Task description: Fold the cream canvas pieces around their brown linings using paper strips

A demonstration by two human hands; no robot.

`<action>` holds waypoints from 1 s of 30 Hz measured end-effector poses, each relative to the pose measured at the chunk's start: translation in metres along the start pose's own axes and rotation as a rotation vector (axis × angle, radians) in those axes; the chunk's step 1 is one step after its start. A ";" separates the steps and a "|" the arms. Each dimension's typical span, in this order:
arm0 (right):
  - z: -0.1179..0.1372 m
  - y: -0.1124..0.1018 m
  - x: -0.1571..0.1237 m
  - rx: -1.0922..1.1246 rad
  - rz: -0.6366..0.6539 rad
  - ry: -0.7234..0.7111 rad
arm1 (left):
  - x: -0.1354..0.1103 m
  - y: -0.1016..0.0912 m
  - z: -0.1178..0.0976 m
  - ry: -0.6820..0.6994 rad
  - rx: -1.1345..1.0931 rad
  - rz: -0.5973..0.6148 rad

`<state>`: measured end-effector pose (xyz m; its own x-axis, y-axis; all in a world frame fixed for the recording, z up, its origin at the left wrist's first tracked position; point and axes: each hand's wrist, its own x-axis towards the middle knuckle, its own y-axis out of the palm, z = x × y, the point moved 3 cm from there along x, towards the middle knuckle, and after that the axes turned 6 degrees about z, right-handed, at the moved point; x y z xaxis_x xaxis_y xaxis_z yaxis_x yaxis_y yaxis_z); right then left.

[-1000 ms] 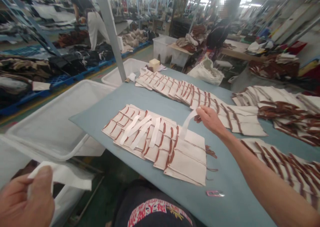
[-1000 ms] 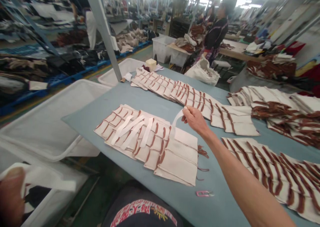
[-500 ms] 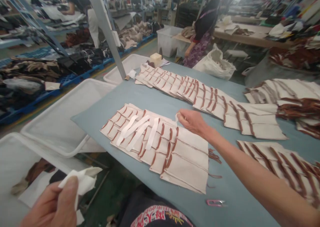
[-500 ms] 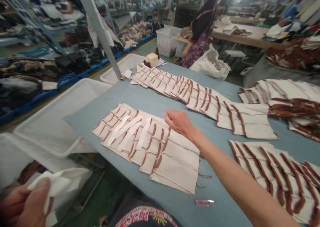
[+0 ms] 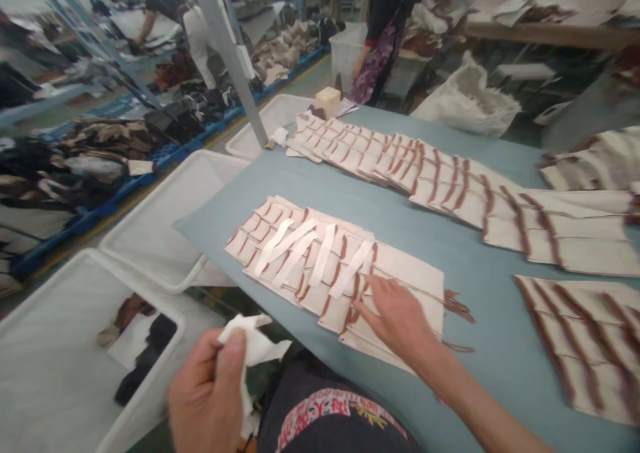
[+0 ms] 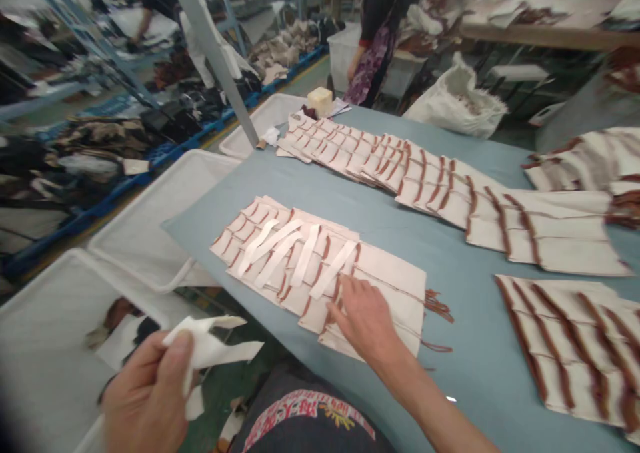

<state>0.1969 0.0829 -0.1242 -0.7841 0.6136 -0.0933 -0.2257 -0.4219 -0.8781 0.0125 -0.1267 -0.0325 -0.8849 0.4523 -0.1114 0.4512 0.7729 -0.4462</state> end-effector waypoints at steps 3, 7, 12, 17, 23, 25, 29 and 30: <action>0.021 -0.030 -0.016 0.294 -0.118 0.075 | -0.002 0.013 -0.007 -0.040 -0.098 0.125; 0.076 -0.040 -0.015 0.812 0.163 0.022 | 0.002 0.014 -0.008 0.055 -0.091 0.261; 0.125 -0.028 -0.004 1.033 0.324 -0.075 | 0.002 0.011 -0.017 0.262 0.025 0.415; 0.133 -0.030 -0.012 0.902 0.012 -0.340 | -0.002 0.013 -0.013 0.258 -0.003 0.541; 0.132 -0.025 -0.026 0.957 -0.048 -0.362 | -0.011 0.022 0.000 0.173 -0.088 0.681; 0.128 -0.023 -0.033 0.941 -0.050 -0.315 | -0.014 0.026 0.002 0.142 -0.114 0.713; 0.092 -0.029 -0.043 0.951 -0.063 -0.010 | -0.015 0.028 0.008 0.152 -0.115 0.686; 0.077 -0.035 -0.044 0.967 -0.090 0.075 | -0.013 0.026 0.009 0.161 -0.097 0.664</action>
<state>0.1945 0.0194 -0.0531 -0.7095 0.6970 -0.1038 -0.6865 -0.7169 -0.1217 0.0346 -0.1167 -0.0504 -0.3924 0.8984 -0.1970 0.9067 0.3419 -0.2470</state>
